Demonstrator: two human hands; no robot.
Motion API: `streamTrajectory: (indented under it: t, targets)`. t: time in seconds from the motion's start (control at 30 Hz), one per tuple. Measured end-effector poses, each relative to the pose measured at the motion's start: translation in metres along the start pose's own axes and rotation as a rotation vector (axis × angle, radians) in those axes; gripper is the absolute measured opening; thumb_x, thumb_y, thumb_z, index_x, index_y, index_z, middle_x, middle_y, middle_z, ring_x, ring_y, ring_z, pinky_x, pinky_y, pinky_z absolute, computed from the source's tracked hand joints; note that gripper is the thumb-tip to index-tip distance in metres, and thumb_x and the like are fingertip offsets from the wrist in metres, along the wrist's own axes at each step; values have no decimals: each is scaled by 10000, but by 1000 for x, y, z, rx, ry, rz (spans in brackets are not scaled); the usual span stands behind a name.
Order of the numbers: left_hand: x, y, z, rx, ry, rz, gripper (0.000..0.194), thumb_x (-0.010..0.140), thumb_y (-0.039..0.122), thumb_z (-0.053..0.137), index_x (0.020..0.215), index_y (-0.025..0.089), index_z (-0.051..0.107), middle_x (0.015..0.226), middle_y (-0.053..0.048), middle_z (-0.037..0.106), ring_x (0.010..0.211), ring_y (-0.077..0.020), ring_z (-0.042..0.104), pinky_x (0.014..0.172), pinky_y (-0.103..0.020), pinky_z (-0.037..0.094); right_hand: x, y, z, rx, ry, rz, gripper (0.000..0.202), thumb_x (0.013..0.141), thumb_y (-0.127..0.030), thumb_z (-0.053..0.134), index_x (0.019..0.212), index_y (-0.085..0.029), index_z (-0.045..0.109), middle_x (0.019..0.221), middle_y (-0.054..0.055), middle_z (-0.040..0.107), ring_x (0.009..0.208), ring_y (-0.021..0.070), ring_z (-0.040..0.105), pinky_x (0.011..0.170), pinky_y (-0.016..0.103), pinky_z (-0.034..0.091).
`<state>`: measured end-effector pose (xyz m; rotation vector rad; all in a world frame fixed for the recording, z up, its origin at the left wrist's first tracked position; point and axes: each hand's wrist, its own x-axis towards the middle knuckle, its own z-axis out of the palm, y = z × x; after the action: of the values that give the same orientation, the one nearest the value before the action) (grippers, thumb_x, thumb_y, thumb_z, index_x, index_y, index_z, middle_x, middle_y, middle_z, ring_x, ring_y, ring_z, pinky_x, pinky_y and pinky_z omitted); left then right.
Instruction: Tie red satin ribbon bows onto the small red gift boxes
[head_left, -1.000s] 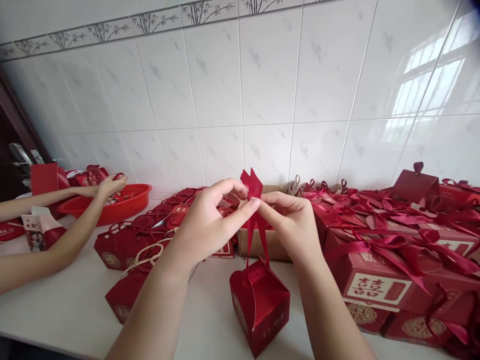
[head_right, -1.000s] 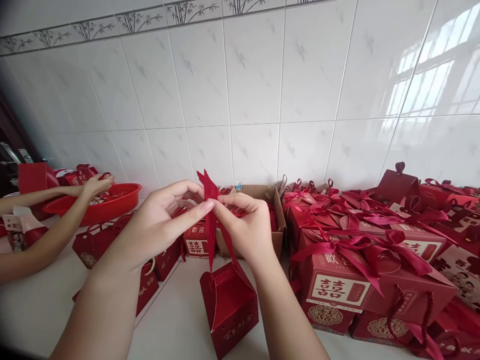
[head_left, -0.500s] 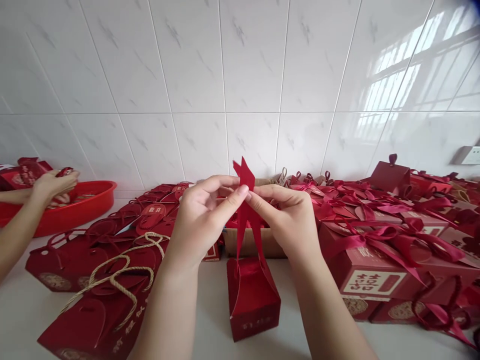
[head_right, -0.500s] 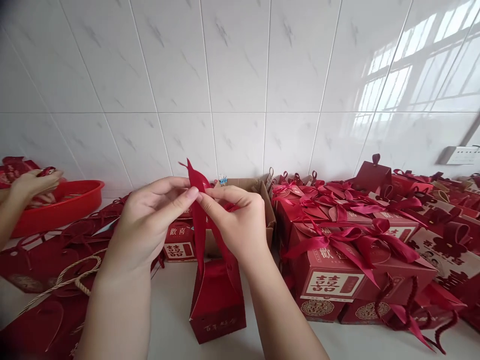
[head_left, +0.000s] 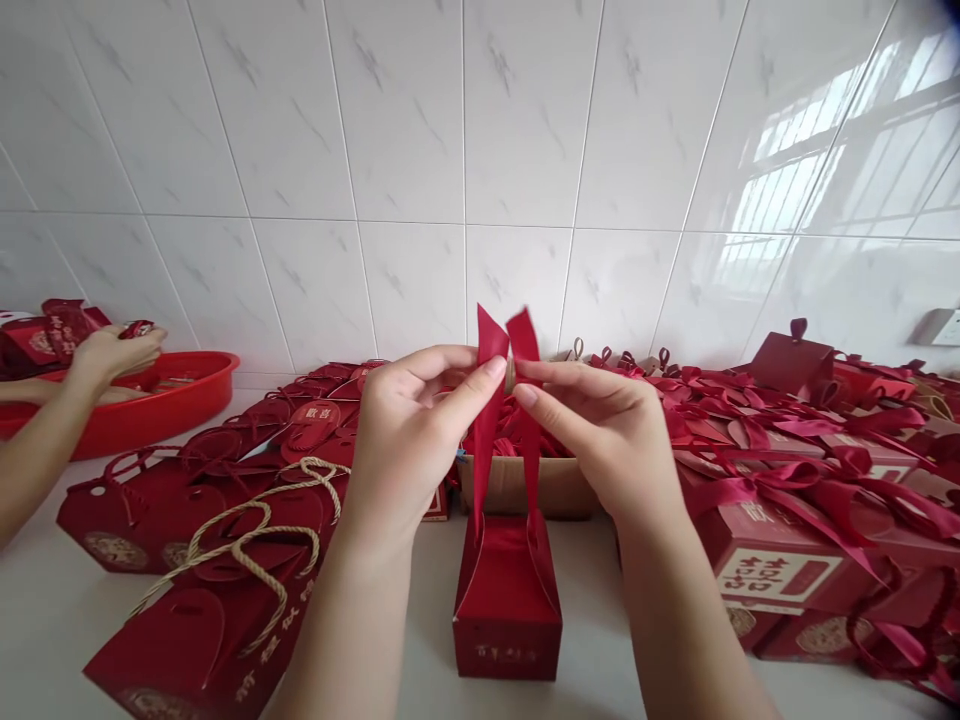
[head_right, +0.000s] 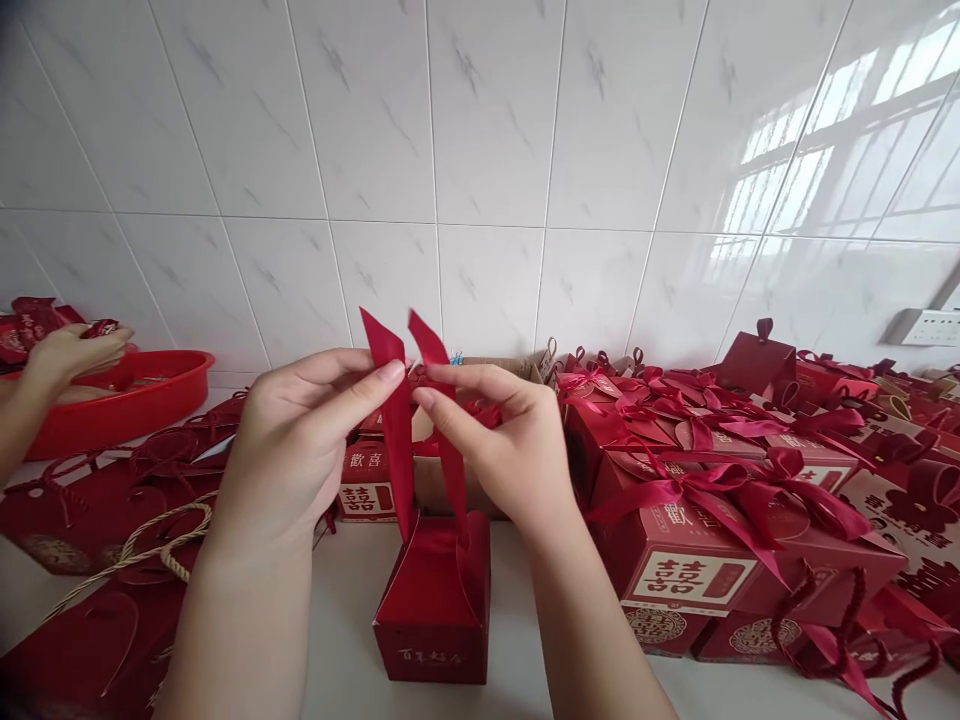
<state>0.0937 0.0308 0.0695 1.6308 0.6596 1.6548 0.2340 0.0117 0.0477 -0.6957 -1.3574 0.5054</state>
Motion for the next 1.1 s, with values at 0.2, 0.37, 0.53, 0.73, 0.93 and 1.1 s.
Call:
streamTrajectory:
  t: [0.2,0.37,0.53,0.73,0.93,1.1]
  targets:
    - [1,-1,-11,40,22,-31,138,732,341,743,741,206,717,670,-3,667,631,-157,617,567,-262,503,1,1,-14,1,93,-45,179,760,-220,735,931,-270,755,882,14,748,808,186,696,737,339,597]
    - [1,1,-11,59,39,-15,138,737,339,740,730,204,711,644,4,655,615,-151,611,557,-257,496,-1,-4,-17,-87,102,-60,232,773,-205,716,989,-286,740,745,-6,706,649,151,637,646,329,571]
    - [0,1,-9,96,51,11,161,737,356,733,745,198,704,622,1,653,558,-152,601,510,-262,485,-1,-4,-17,-78,118,-97,247,794,-209,693,1018,-308,731,788,-3,718,698,171,657,664,347,567]
    - [0,-1,-10,136,99,75,143,732,349,740,778,216,719,659,7,660,623,-156,609,566,-260,500,0,-2,-17,23,140,-160,198,820,-223,673,974,-325,744,1007,-9,738,1007,232,668,870,405,553]
    - [0,-1,-10,190,146,153,111,743,338,732,770,231,728,684,14,671,663,-154,612,648,-275,515,1,-1,-20,101,97,-113,198,815,-238,673,972,-333,746,1023,-17,736,1048,231,656,923,412,535]
    - [0,1,-12,205,170,152,104,740,332,731,751,230,720,652,18,658,651,-159,615,638,-279,518,6,2,-21,202,100,-49,196,804,-241,660,961,-320,746,1046,-13,729,1082,238,641,979,449,503]
